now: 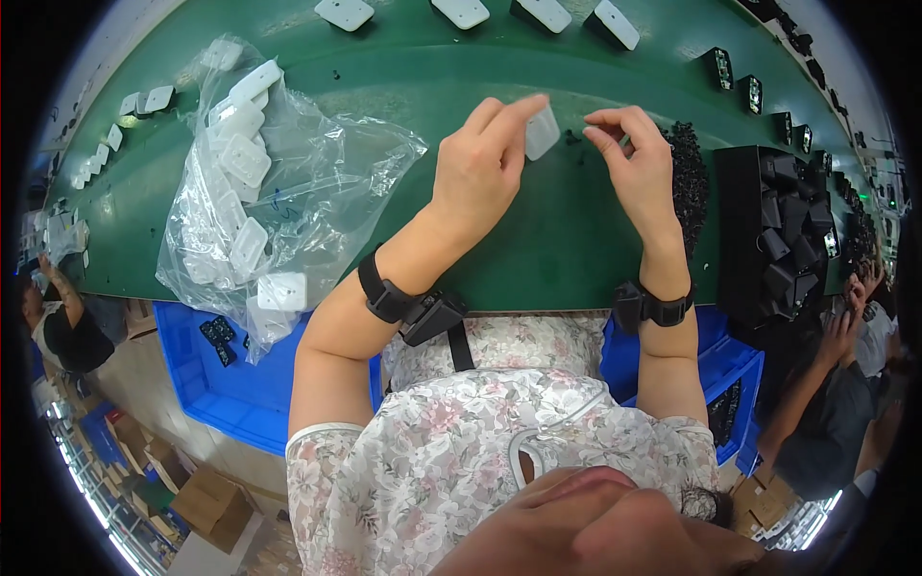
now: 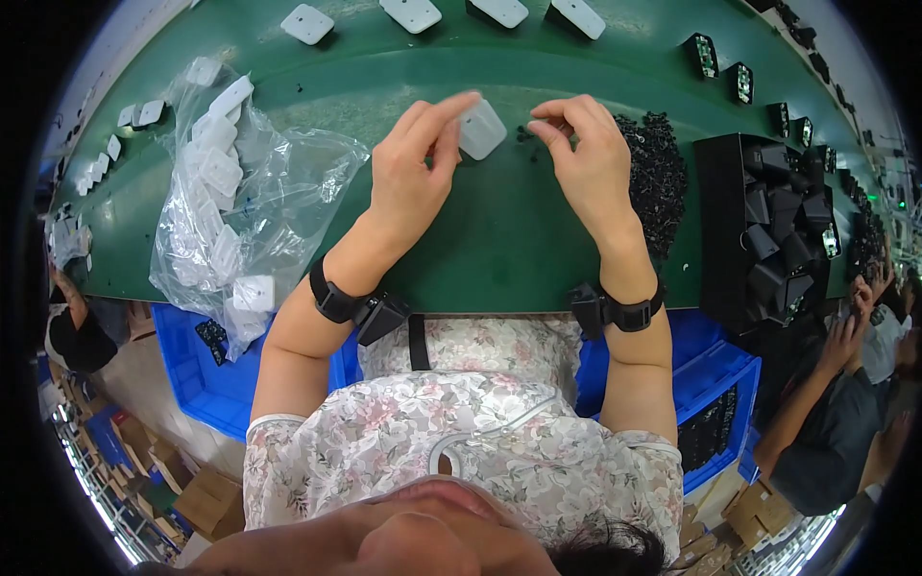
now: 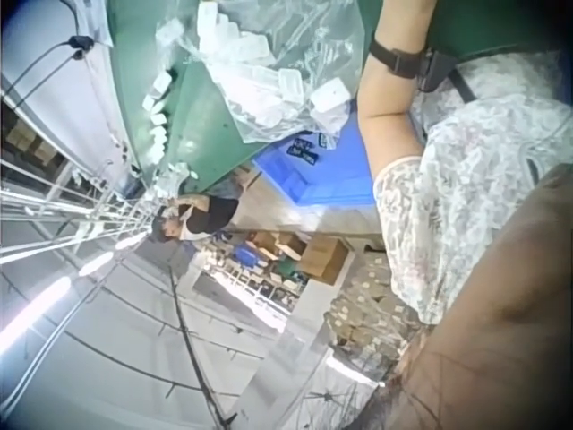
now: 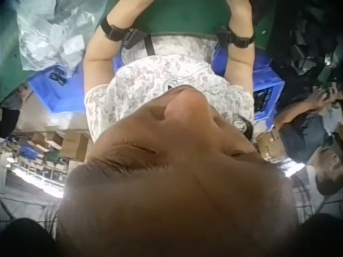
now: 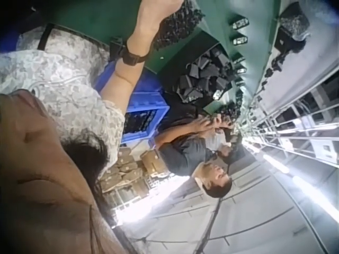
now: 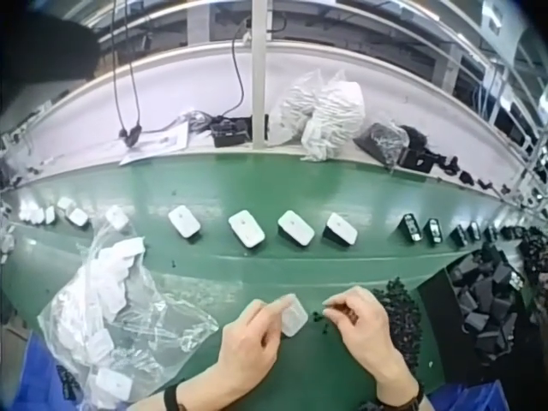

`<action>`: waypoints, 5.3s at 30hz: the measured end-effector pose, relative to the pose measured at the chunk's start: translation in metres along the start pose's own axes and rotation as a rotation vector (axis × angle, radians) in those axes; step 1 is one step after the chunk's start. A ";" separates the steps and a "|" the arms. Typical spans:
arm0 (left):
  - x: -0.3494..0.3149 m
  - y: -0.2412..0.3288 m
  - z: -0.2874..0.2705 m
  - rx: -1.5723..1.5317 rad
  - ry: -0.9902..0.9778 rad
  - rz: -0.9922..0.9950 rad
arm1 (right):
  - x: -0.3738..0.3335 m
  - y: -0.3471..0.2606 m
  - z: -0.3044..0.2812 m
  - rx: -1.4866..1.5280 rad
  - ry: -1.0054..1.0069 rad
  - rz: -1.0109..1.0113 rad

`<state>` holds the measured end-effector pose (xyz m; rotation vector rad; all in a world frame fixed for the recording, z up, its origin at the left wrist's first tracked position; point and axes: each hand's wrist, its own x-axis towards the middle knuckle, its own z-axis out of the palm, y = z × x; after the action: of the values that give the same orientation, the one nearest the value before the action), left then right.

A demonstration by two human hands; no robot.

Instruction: The person picks up a white plastic plate, inserts a small black component into it by hand, and then presses the plate onto a black housing before placing the assembled unit onto the conveyor belt.

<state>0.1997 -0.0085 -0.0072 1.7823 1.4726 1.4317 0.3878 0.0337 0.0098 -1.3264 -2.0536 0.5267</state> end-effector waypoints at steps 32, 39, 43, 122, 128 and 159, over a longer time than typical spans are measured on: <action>-0.003 0.003 0.008 -0.128 -0.018 0.100 | -0.012 -0.020 0.021 0.874 -0.066 0.168; -0.004 0.012 0.003 -0.325 -0.024 -0.098 | -0.013 -0.024 0.012 0.707 -0.124 0.165; -0.007 0.009 0.006 -0.356 -0.043 -0.085 | -0.013 -0.025 0.010 0.635 -0.121 0.101; -0.008 -0.023 0.002 0.926 -0.290 0.152 | -0.010 0.085 -0.207 -1.169 -0.276 0.527; -0.020 -0.027 -0.019 0.632 -0.291 0.284 | -0.031 0.022 -0.175 -0.623 0.405 0.015; -0.062 -0.022 -0.048 0.150 -0.423 0.263 | -0.058 -0.043 0.012 -0.051 -0.244 -0.303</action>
<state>0.1526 -0.0694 -0.0338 2.2700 1.1822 0.9830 0.3684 -0.0372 0.0116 -0.9901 -2.4285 0.5225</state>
